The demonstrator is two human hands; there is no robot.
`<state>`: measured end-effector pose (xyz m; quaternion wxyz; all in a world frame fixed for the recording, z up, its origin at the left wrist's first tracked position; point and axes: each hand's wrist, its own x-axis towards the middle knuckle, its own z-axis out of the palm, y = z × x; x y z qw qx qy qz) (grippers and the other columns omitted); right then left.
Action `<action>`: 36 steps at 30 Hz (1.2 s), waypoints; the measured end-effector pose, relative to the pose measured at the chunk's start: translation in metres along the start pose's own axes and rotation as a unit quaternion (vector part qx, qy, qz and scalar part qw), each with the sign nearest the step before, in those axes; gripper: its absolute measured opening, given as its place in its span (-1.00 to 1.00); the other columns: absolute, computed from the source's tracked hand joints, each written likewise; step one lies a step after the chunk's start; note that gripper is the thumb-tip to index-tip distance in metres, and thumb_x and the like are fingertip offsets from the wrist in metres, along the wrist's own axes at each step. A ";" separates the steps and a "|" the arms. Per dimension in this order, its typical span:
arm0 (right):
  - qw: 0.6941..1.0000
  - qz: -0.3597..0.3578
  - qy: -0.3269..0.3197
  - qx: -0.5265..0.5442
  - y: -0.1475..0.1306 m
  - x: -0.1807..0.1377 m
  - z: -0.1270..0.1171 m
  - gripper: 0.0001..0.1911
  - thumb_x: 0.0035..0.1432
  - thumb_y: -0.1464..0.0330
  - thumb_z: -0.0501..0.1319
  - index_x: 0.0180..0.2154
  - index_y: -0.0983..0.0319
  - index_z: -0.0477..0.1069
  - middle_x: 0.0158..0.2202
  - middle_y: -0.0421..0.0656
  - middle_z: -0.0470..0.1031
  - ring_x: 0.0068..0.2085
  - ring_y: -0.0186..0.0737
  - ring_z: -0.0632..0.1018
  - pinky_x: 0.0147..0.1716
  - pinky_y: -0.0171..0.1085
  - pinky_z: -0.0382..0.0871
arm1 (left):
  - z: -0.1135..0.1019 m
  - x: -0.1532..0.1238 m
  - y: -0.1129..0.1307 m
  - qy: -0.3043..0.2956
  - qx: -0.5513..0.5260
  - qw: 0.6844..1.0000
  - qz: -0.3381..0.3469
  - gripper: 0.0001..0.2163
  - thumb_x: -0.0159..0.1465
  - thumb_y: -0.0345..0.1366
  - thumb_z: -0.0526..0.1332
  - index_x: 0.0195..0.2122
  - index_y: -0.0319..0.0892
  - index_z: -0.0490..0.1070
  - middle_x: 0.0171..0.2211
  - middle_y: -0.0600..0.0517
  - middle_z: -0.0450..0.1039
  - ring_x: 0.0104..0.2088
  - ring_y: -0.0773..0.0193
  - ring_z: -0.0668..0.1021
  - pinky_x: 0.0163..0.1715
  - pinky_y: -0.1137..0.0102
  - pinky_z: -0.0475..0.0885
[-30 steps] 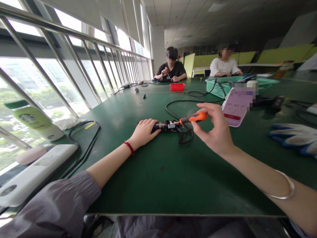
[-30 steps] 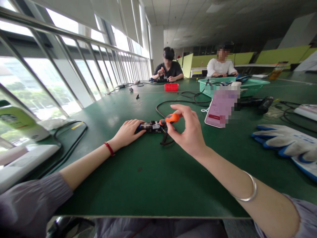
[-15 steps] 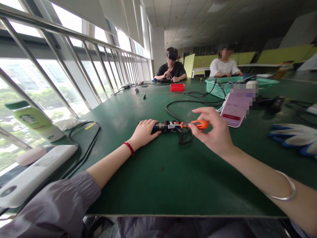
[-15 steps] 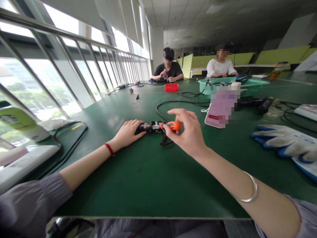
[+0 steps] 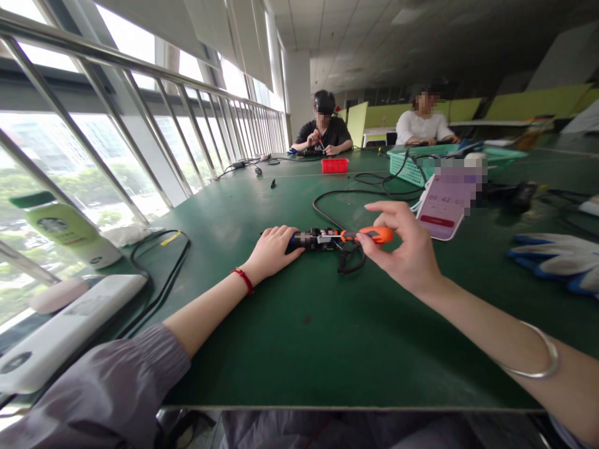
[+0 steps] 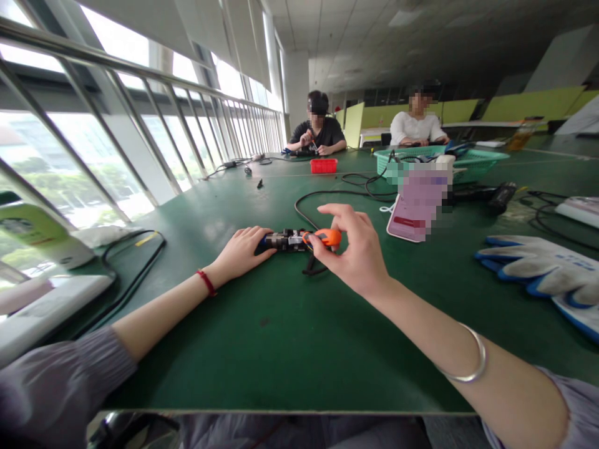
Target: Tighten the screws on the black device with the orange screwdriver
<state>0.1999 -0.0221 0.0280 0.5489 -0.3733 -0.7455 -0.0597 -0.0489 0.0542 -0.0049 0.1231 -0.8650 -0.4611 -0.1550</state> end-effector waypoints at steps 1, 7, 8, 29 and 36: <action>1.000 -0.007 0.014 0.000 0.000 0.000 0.000 -0.62 0.01 0.40 0.22 -0.07 0.19 0.29 -0.43 -0.20 0.41 -0.34 -0.19 0.47 -0.21 -0.13 0.35 | 0.000 0.000 0.000 0.000 0.000 1.000 0.000 -0.65 0.27 -0.07 0.05 -0.02 -0.15 0.29 -0.11 -0.06 0.41 -0.09 0.10 0.45 -0.03 0.22 0.29; 1.000 0.002 -0.007 -0.001 0.000 0.001 0.000 -0.70 0.03 0.37 0.22 -0.13 0.19 0.32 -0.51 -0.25 0.38 -0.43 -0.22 0.46 -0.27 -0.15 0.35 | 0.000 0.000 0.000 0.001 -0.006 1.000 -0.001 -0.65 0.27 -0.07 0.05 -0.02 -0.15 0.29 -0.12 -0.06 0.41 -0.09 0.11 0.45 -0.02 0.22 0.28; 1.000 0.007 -0.014 0.000 0.000 0.001 0.000 -0.74 0.04 0.36 0.22 -0.16 0.19 0.33 -0.54 -0.26 0.38 -0.45 -0.22 0.45 -0.29 -0.16 0.35 | 0.000 -0.001 -0.001 0.002 -0.006 1.000 0.000 -0.65 0.27 -0.07 0.05 -0.02 -0.15 0.29 -0.12 -0.06 0.41 -0.09 0.11 0.45 -0.02 0.22 0.28; 1.000 0.003 -0.012 0.006 -0.002 -0.002 0.002 -0.79 0.04 0.33 0.24 -0.22 0.18 0.36 -0.52 -0.23 0.42 -0.40 -0.20 0.51 -0.33 -0.20 0.39 | -0.002 -0.001 0.001 0.001 -0.012 1.000 -0.003 -0.65 0.26 -0.08 0.06 -0.01 -0.15 0.29 -0.11 -0.06 0.41 -0.09 0.10 0.44 -0.02 0.21 0.27; 1.000 -0.009 0.020 0.013 0.000 -0.002 0.002 -0.65 -0.03 0.40 0.24 -0.12 0.16 0.33 -0.38 -0.19 0.46 -0.29 -0.16 0.51 -0.28 -0.20 0.39 | -0.001 -0.001 0.000 0.004 -0.010 1.000 -0.001 -0.66 0.26 -0.08 0.06 -0.02 -0.15 0.28 -0.11 -0.06 0.41 -0.09 0.10 0.45 -0.02 0.21 0.27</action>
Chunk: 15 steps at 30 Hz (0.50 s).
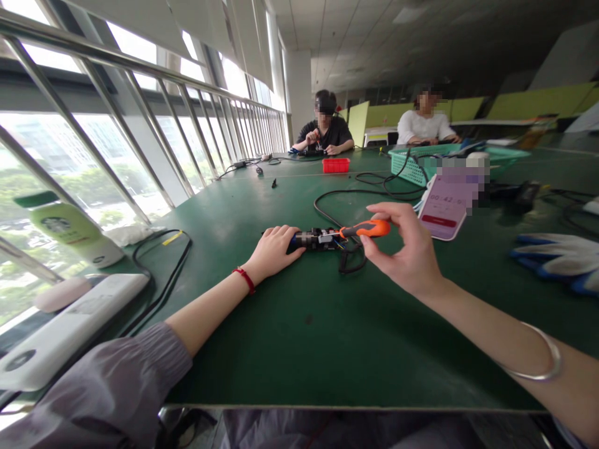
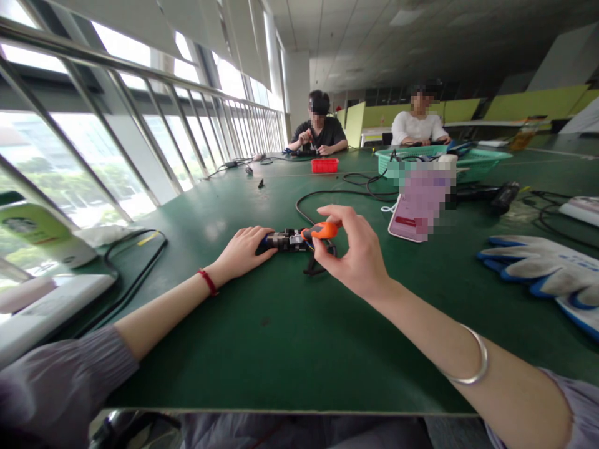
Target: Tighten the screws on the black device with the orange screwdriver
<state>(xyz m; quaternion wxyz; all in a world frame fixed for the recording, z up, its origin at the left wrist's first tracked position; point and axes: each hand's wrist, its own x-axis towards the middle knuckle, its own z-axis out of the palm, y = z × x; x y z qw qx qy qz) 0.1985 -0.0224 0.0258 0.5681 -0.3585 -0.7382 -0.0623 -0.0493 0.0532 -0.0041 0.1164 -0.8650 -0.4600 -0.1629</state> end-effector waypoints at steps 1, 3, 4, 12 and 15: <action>1.000 0.003 -0.005 -0.001 0.000 0.000 0.000 -0.67 -0.02 0.39 0.25 -0.14 0.16 0.34 -0.40 -0.19 0.47 -0.32 -0.17 0.51 -0.30 -0.20 0.39 | 0.000 0.000 0.000 0.000 -0.001 1.000 0.001 -0.66 0.26 -0.08 0.06 -0.02 -0.15 0.28 -0.11 -0.06 0.41 -0.09 0.10 0.45 -0.02 0.21 0.27; 0.999 0.018 -0.025 -0.012 -0.002 0.000 -0.001 -0.80 0.02 0.34 0.24 -0.24 0.17 0.38 -0.45 -0.20 0.47 -0.38 -0.20 0.51 -0.36 -0.22 0.37 | 0.000 0.000 0.000 0.001 -0.003 1.000 0.001 -0.66 0.26 -0.08 0.06 -0.02 -0.15 0.28 -0.11 -0.06 0.41 -0.09 0.10 0.44 -0.01 0.21 0.27; 0.999 0.025 -0.034 -0.018 -0.003 0.000 -0.001 -0.88 0.04 0.32 0.23 -0.31 0.17 0.40 -0.47 -0.20 0.48 -0.42 -0.22 0.50 -0.40 -0.24 0.36 | 0.000 0.000 0.000 0.001 -0.004 1.000 0.000 -0.66 0.26 -0.08 0.06 -0.02 -0.14 0.28 -0.11 -0.06 0.41 -0.09 0.10 0.44 -0.01 0.21 0.27; 0.997 0.054 -0.020 -0.052 -0.002 0.004 -0.005 -0.85 0.10 0.33 0.17 -0.48 0.20 0.43 -0.57 -0.21 0.47 -0.53 -0.28 0.47 -0.54 -0.30 0.24 | -0.002 0.000 0.000 -0.006 -0.003 1.000 -0.002 -0.65 0.26 -0.09 0.06 -0.01 -0.15 0.29 -0.12 -0.06 0.41 -0.10 0.10 0.44 -0.02 0.21 0.27; 0.997 0.059 -0.004 -0.058 0.000 0.006 -0.007 -0.82 0.12 0.33 0.16 -0.49 0.21 0.44 -0.62 -0.21 0.45 -0.56 -0.29 0.46 -0.57 -0.30 0.21 | -0.002 -0.001 0.000 -0.006 -0.005 1.000 -0.003 -0.65 0.26 -0.09 0.06 0.00 -0.15 0.29 -0.12 -0.07 0.40 -0.11 0.10 0.44 -0.03 0.20 0.28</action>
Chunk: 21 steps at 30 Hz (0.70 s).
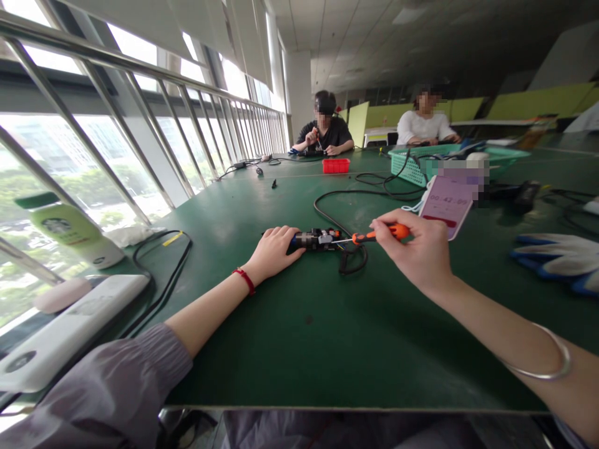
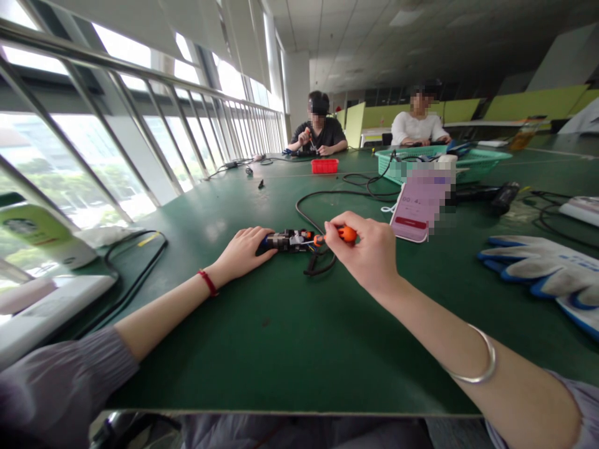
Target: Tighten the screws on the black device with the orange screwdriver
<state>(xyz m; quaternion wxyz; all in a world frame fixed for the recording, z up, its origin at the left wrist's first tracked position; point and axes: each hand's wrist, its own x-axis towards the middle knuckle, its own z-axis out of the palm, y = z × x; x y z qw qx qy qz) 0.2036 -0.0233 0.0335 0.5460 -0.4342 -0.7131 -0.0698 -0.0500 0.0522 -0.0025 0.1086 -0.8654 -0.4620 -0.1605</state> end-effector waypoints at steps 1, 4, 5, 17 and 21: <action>1.000 0.001 0.005 -0.002 0.000 0.001 -0.001 -0.82 0.12 0.33 0.16 -0.49 0.21 0.44 -0.62 -0.21 0.45 -0.58 -0.30 0.45 -0.58 -0.30 0.20 | 0.000 0.000 0.000 0.001 -0.002 1.000 0.000 -0.65 0.26 -0.09 0.06 0.00 -0.15 0.29 -0.12 -0.07 0.40 -0.11 0.10 0.44 -0.03 0.20 0.28; 1.000 0.000 0.013 -0.003 0.001 0.002 -0.002 -0.82 0.12 0.32 0.16 -0.48 0.21 0.44 -0.61 -0.22 0.46 -0.60 -0.33 0.42 -0.61 -0.32 0.17 | 0.000 -0.001 0.000 0.000 -0.004 1.000 -0.001 -0.65 0.25 -0.09 0.06 -0.01 -0.14 0.29 -0.12 -0.06 0.40 -0.11 0.10 0.44 -0.03 0.20 0.28; 1.000 0.000 0.013 -0.004 0.002 0.002 -0.002 -0.82 0.13 0.32 0.16 -0.48 0.21 0.44 -0.61 -0.22 0.46 -0.61 -0.34 0.41 -0.61 -0.32 0.17 | 0.000 -0.001 0.000 0.001 -0.003 1.000 -0.001 -0.66 0.25 -0.09 0.06 -0.01 -0.14 0.29 -0.12 -0.06 0.40 -0.11 0.10 0.44 -0.03 0.20 0.28; 0.999 0.028 0.018 -0.012 0.004 0.003 -0.001 -0.81 0.12 0.31 0.17 -0.49 0.22 0.45 -0.60 -0.20 0.47 -0.60 -0.33 0.41 -0.61 -0.32 0.17 | 0.000 0.000 0.000 -0.002 0.005 1.000 0.000 -0.65 0.26 -0.09 0.06 -0.01 -0.16 0.29 -0.12 -0.07 0.41 -0.10 0.09 0.44 -0.03 0.21 0.28; 0.999 0.030 0.009 -0.012 0.004 0.002 -0.001 -0.81 0.12 0.29 0.17 -0.48 0.21 0.44 -0.62 -0.22 0.44 -0.61 -0.33 0.40 -0.59 -0.32 0.19 | 0.000 0.000 0.000 -0.002 0.004 1.000 0.000 -0.65 0.26 -0.09 0.06 -0.01 -0.16 0.29 -0.12 -0.07 0.41 -0.10 0.09 0.44 -0.02 0.21 0.28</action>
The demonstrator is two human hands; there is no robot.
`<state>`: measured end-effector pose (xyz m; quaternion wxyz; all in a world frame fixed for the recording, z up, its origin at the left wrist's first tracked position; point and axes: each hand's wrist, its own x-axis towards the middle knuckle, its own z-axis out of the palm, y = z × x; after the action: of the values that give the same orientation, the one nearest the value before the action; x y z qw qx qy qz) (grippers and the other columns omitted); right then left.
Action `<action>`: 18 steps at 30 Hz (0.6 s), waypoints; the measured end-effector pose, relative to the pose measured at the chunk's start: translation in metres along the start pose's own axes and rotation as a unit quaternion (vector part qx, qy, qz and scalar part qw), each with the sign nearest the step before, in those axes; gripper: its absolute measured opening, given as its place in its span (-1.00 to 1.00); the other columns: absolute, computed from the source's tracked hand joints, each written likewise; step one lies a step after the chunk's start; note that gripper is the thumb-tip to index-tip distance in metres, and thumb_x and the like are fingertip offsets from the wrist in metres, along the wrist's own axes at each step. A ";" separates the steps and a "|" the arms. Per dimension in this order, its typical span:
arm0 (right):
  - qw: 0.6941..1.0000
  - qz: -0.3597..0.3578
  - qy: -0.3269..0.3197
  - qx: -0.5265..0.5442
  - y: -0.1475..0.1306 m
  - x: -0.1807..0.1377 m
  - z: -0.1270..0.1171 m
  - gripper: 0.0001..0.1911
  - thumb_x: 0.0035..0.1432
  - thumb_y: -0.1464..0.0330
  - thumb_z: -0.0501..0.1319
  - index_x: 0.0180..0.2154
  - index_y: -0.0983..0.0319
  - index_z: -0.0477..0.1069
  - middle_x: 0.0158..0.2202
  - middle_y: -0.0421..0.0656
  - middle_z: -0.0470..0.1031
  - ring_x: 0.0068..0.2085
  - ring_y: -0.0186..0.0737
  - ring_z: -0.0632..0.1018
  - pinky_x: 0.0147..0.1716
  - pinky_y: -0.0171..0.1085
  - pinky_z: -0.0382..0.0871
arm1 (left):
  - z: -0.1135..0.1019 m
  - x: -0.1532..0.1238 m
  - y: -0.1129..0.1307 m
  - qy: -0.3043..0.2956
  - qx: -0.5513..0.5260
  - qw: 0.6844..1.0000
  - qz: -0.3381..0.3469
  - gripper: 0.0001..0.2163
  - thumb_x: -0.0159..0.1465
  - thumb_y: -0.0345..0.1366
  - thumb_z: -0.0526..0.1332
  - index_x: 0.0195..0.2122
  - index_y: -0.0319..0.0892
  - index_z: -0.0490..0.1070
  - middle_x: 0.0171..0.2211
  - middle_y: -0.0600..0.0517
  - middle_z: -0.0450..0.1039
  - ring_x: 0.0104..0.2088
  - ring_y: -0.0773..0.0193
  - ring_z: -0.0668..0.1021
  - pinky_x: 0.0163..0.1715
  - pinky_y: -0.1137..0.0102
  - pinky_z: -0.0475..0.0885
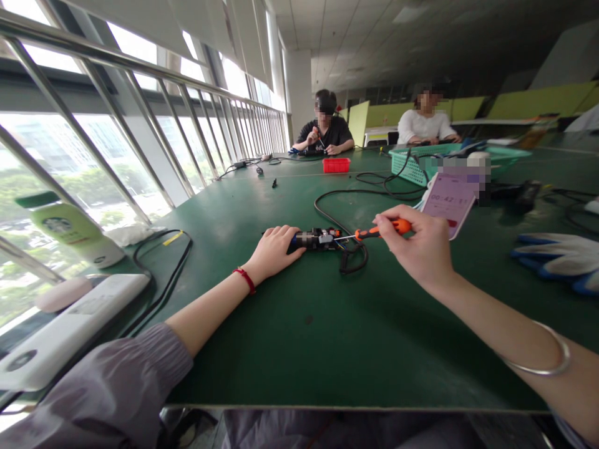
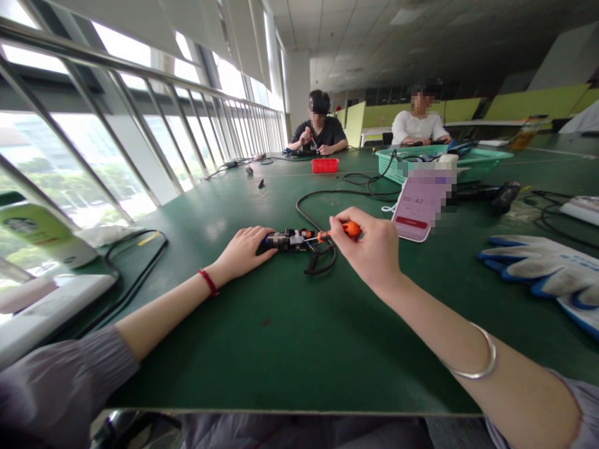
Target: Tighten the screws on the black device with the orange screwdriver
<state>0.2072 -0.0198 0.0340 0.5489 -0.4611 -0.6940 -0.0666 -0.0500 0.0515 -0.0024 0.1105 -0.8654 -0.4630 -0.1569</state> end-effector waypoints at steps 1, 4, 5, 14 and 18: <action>1.000 0.001 -0.005 0.002 0.000 0.000 0.000 -0.81 0.13 0.29 0.16 -0.48 0.21 0.43 -0.62 -0.22 0.44 -0.61 -0.33 0.40 -0.60 -0.32 0.19 | 0.000 0.000 0.000 0.000 0.001 1.000 0.000 -0.65 0.26 -0.09 0.06 -0.01 -0.15 0.29 -0.12 -0.07 0.40 -0.10 0.10 0.44 -0.02 0.21 0.28; 1.000 0.000 -0.009 0.014 0.000 0.000 0.001 -0.88 0.12 0.31 0.17 -0.40 0.20 0.42 -0.57 -0.22 0.45 -0.57 -0.32 0.44 -0.59 -0.33 0.23 | 0.001 0.000 -0.001 0.002 0.003 1.000 0.001 -0.66 0.26 -0.09 0.06 -0.01 -0.15 0.29 -0.12 -0.07 0.40 -0.09 0.10 0.44 -0.02 0.21 0.27; 1.000 -0.005 -0.007 0.019 0.000 0.001 0.001 -0.91 0.10 0.33 0.18 -0.34 0.19 0.42 -0.53 -0.22 0.46 -0.54 -0.30 0.46 -0.56 -0.33 0.27 | 0.001 0.000 -0.001 0.003 0.002 1.000 0.002 -0.66 0.26 -0.09 0.06 -0.01 -0.15 0.29 -0.12 -0.07 0.40 -0.09 0.09 0.44 -0.02 0.21 0.27; 0.999 -0.006 -0.003 0.041 -0.004 0.000 0.002 -0.83 0.05 0.36 0.22 -0.25 0.19 0.36 -0.53 -0.26 0.42 -0.53 -0.30 0.47 -0.48 -0.30 0.33 | 0.001 0.000 0.000 0.013 -0.006 1.000 0.003 -0.65 0.27 -0.10 0.07 0.00 -0.17 0.29 -0.11 -0.07 0.38 -0.09 0.09 0.43 -0.01 0.19 0.28; 0.999 0.013 -0.022 0.038 -0.004 -0.001 0.001 -0.86 0.06 0.33 0.22 -0.28 0.19 0.37 -0.61 -0.30 0.36 -0.59 -0.32 0.42 -0.55 -0.32 0.28 | 0.002 -0.001 0.001 0.035 -0.010 0.999 0.016 -0.64 0.27 -0.12 0.09 0.02 -0.18 0.28 -0.03 -0.08 0.34 -0.04 0.10 0.41 0.02 0.21 0.27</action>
<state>0.2037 -0.0222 0.0345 0.5517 -0.4501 -0.7018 -0.0230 -0.0496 0.0508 -0.0043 0.1207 -0.8678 -0.4433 -0.1894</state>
